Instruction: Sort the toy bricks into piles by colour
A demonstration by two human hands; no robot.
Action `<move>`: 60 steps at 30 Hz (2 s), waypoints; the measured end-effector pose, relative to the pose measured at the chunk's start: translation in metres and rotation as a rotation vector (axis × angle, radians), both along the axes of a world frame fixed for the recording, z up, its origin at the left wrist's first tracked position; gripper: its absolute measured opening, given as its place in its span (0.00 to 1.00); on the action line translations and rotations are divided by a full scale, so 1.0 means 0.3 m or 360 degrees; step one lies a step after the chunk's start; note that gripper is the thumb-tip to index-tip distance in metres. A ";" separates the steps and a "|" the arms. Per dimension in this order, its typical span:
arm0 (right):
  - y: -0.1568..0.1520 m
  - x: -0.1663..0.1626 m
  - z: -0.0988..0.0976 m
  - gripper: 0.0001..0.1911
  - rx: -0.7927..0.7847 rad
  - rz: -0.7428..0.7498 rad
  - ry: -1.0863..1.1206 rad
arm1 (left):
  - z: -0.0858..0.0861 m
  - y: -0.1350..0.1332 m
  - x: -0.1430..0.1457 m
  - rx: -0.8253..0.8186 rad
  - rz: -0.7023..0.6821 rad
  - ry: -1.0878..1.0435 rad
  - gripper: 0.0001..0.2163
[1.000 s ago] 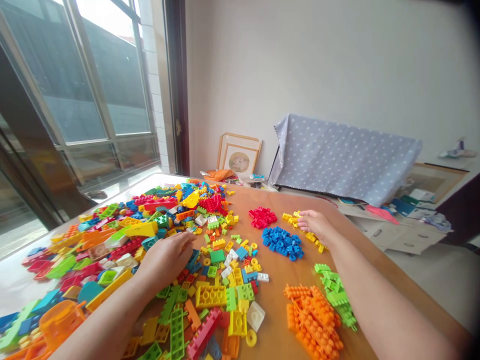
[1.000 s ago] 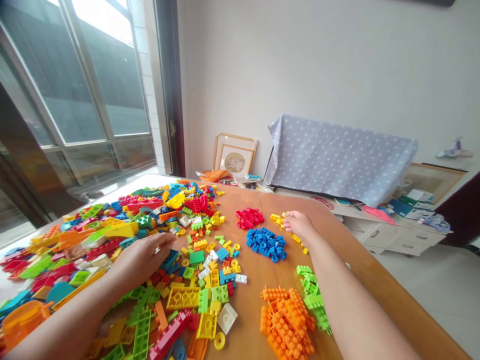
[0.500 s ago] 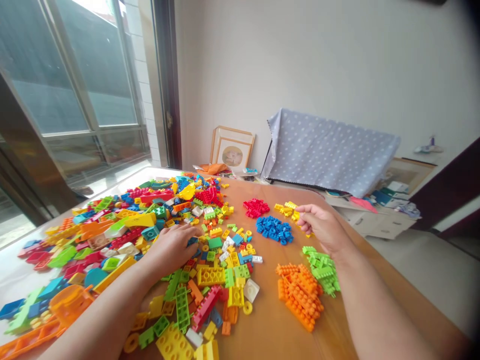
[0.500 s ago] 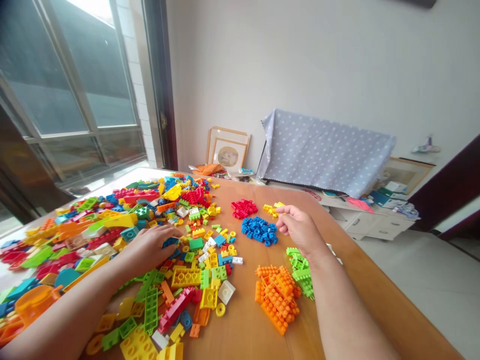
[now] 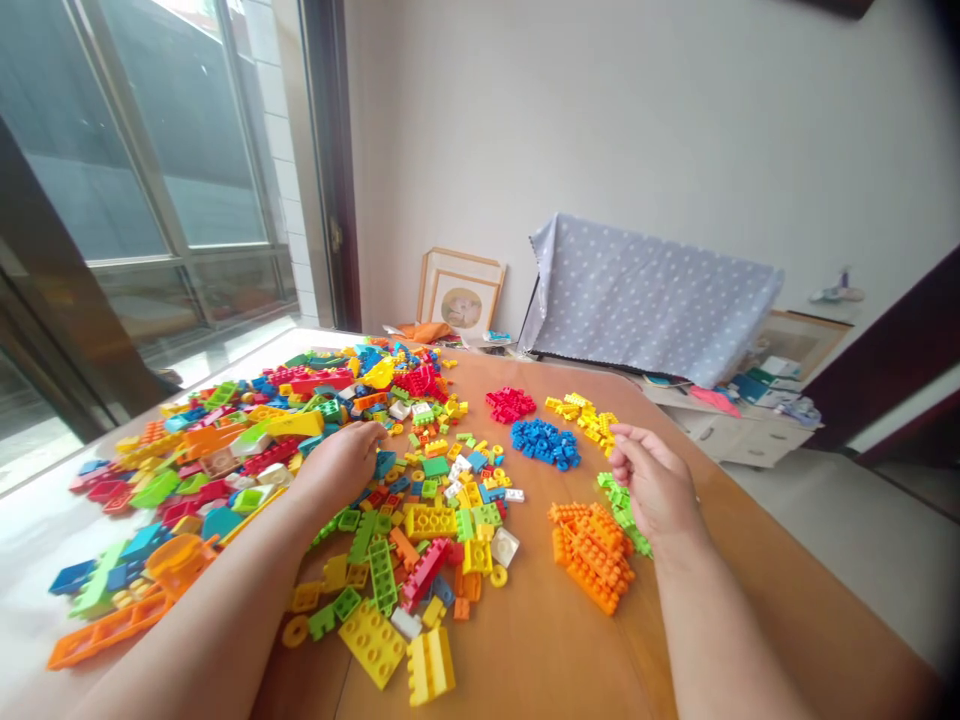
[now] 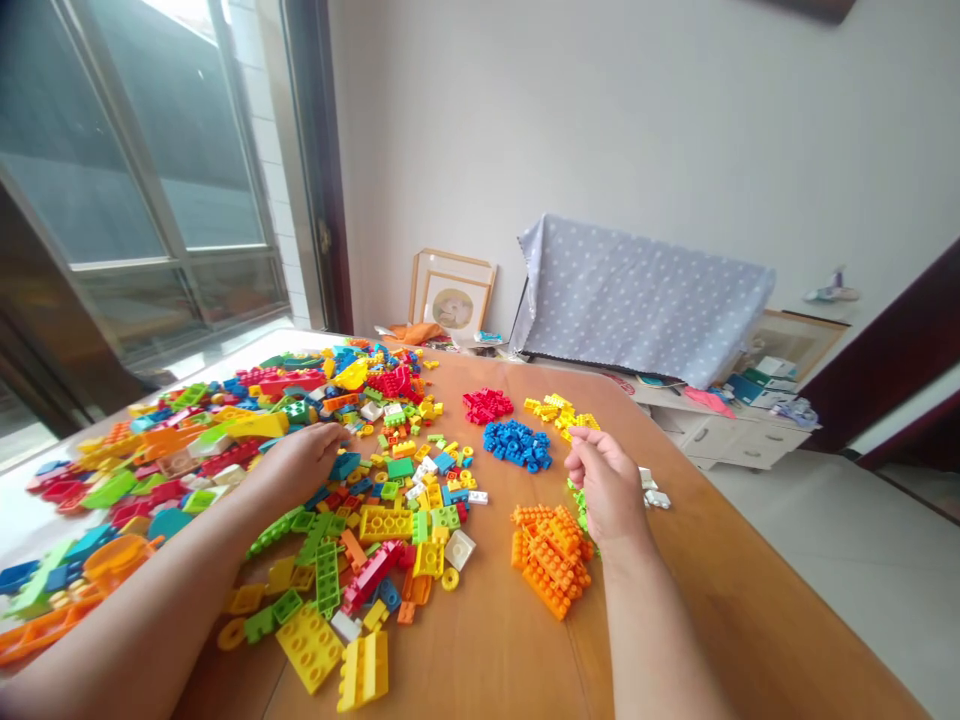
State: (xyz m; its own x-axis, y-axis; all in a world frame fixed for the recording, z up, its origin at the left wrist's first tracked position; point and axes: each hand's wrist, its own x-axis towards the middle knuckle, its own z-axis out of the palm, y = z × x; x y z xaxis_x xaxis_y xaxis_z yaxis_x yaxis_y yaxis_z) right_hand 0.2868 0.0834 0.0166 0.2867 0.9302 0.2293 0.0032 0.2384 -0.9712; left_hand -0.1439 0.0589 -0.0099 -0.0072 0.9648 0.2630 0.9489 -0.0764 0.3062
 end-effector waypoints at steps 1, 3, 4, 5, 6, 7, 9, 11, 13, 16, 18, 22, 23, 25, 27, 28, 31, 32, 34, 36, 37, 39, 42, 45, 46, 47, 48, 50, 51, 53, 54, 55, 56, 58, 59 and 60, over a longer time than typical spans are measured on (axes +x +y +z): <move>-0.004 -0.013 -0.006 0.17 -0.0013 0.0006 -0.0029 | 0.009 -0.008 0.001 -0.0015 0.0066 0.0036 0.17; -0.009 -0.033 -0.013 0.17 -0.0036 0.0014 -0.0111 | 0.030 -0.026 0.009 -0.0052 0.0163 0.0100 0.18; -0.013 -0.042 -0.014 0.18 -0.0049 0.0029 -0.0160 | 0.041 -0.035 0.015 -0.0063 0.0184 0.0115 0.18; -0.017 -0.051 -0.014 0.18 -0.0063 0.0052 -0.0209 | 0.054 -0.043 0.024 -0.0053 0.0178 0.0118 0.17; -0.022 -0.061 -0.012 0.19 -0.0077 0.0083 -0.0258 | 0.067 -0.051 0.034 -0.0029 0.0150 0.0107 0.17; -0.028 -0.071 -0.009 0.19 -0.0086 0.0113 -0.0308 | 0.080 -0.058 0.044 0.0005 0.0091 0.0080 0.16; -0.041 -0.091 -0.004 0.19 -0.0089 0.0163 -0.0408 | 0.103 -0.073 0.068 0.0037 -0.0124 -0.0014 0.14; -0.050 -0.108 -0.004 0.19 -0.0075 0.0211 -0.0491 | 0.118 -0.089 0.093 -0.0046 -0.0407 -0.0144 0.12; -0.055 -0.119 -0.009 0.19 -0.0056 0.0257 -0.0553 | 0.121 -0.105 0.118 -0.0197 -0.0628 -0.0230 0.11; -0.058 -0.124 -0.025 0.20 -0.0036 0.0290 -0.0618 | 0.107 -0.120 0.150 -0.0359 -0.0733 -0.0176 0.14; -0.060 -0.124 -0.035 0.20 -0.0030 0.0300 -0.0653 | 0.094 -0.123 0.164 -0.0447 -0.0735 -0.0125 0.14; -0.063 -0.126 -0.044 0.19 -0.0020 0.0346 -0.0699 | 0.084 -0.124 0.175 -0.0568 -0.0686 -0.0202 0.13; -0.062 -0.127 -0.045 0.19 -0.0016 0.0357 -0.0706 | 0.085 -0.125 0.175 -0.0577 -0.0687 -0.0235 0.15; -0.062 -0.131 -0.047 0.18 -0.0006 0.0374 -0.0715 | 0.089 -0.128 0.177 -0.0573 -0.0715 -0.0271 0.17; -0.064 -0.135 -0.045 0.17 0.0005 0.0398 -0.0727 | 0.091 -0.129 0.179 -0.0553 -0.0752 -0.0261 0.16; -0.068 -0.138 -0.043 0.17 0.0009 0.0413 -0.0737 | 0.091 -0.129 0.179 -0.0543 -0.0756 -0.0252 0.15; -0.099 -0.154 -0.022 0.14 0.0013 0.0505 -0.0852 | 0.088 -0.121 0.173 -0.0545 -0.0731 -0.0273 0.11; -0.114 -0.162 -0.011 0.12 0.0011 0.0564 -0.0916 | 0.088 -0.117 0.167 -0.0544 -0.0716 -0.0290 0.10; -0.150 -0.182 0.010 0.10 0.0000 0.0725 -0.1054 | 0.091 -0.109 0.150 -0.0515 -0.0690 -0.0344 0.08; -0.186 -0.204 0.028 0.08 -0.0019 0.0926 -0.1182 | 0.098 -0.100 0.129 -0.0465 -0.0678 -0.0408 0.07; -0.202 -0.216 0.033 0.07 -0.0035 0.1024 -0.1248 | 0.102 -0.095 0.117 -0.0431 -0.0669 -0.0430 0.07; -0.231 -0.239 0.038 0.06 -0.0075 0.1198 -0.1396 | 0.107 -0.085 0.093 -0.0343 -0.0604 -0.0436 0.09; -0.261 -0.272 0.031 0.06 -0.0083 0.1322 -0.1659 | 0.102 -0.070 0.059 -0.0185 -0.0353 -0.0343 0.14; -0.276 -0.297 0.019 0.04 -0.0044 0.1293 -0.1934 | 0.090 -0.057 0.034 -0.0092 -0.0110 -0.0197 0.16; -0.280 -0.303 0.015 0.03 -0.0033 0.1266 -0.2012 | 0.087 -0.054 0.030 -0.0076 -0.0057 -0.0151 0.16; -0.283 -0.309 0.012 0.05 -0.0023 0.1240 -0.2083 | 0.085 -0.052 0.027 -0.0061 -0.0015 -0.0107 0.15; -0.286 -0.313 0.010 0.07 -0.0010 0.1216 -0.2148 | 0.084 -0.051 0.026 -0.0047 0.0015 -0.0066 0.15; -0.291 -0.320 0.007 0.10 0.0015 0.1179 -0.2257 | 0.087 -0.051 0.029 -0.0015 0.0054 -0.0004 0.15; -0.294 -0.323 0.005 0.11 0.0023 0.1167 -0.2302 | 0.089 -0.051 0.031 0.0002 0.0069 0.0009 0.15; -0.299 -0.328 0.003 0.10 0.0035 0.1147 -0.2372 | 0.092 -0.054 0.037 0.0039 0.0102 -0.0007 0.15; -0.301 -0.330 0.002 0.10 0.0037 0.1138 -0.2400 | 0.093 -0.055 0.040 0.0052 0.0119 -0.0031 0.15; -0.302 -0.332 0.000 0.09 0.0035 0.1130 -0.2427 | 0.093 -0.056 0.042 0.0064 0.0131 -0.0063 0.15; -0.304 -0.334 -0.001 0.09 0.0031 0.1121 -0.2449 | 0.093 -0.057 0.045 0.0074 0.0133 -0.0103 0.15; -0.305 -0.337 -0.004 0.09 0.0024 0.1101 -0.2482 | 0.091 -0.059 0.051 0.0099 0.0109 -0.0222 0.15; -0.306 -0.339 -0.004 0.09 0.0027 0.1093 -0.2492 | 0.091 -0.059 0.056 0.0115 0.0086 -0.0303 0.15; -0.306 -0.340 -0.004 0.09 0.0033 0.1090 -0.2497 | 0.092 -0.061 0.063 0.0132 0.0057 -0.0396 0.15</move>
State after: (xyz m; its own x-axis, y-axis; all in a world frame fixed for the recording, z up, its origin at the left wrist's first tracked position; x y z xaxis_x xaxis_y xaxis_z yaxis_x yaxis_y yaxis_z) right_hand 0.1849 -0.0085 0.0154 -0.6270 0.7717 -0.1067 0.7781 0.6136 -0.1343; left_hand -0.1251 0.0407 0.0178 -0.1151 0.9380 0.3271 0.8477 -0.0789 0.5246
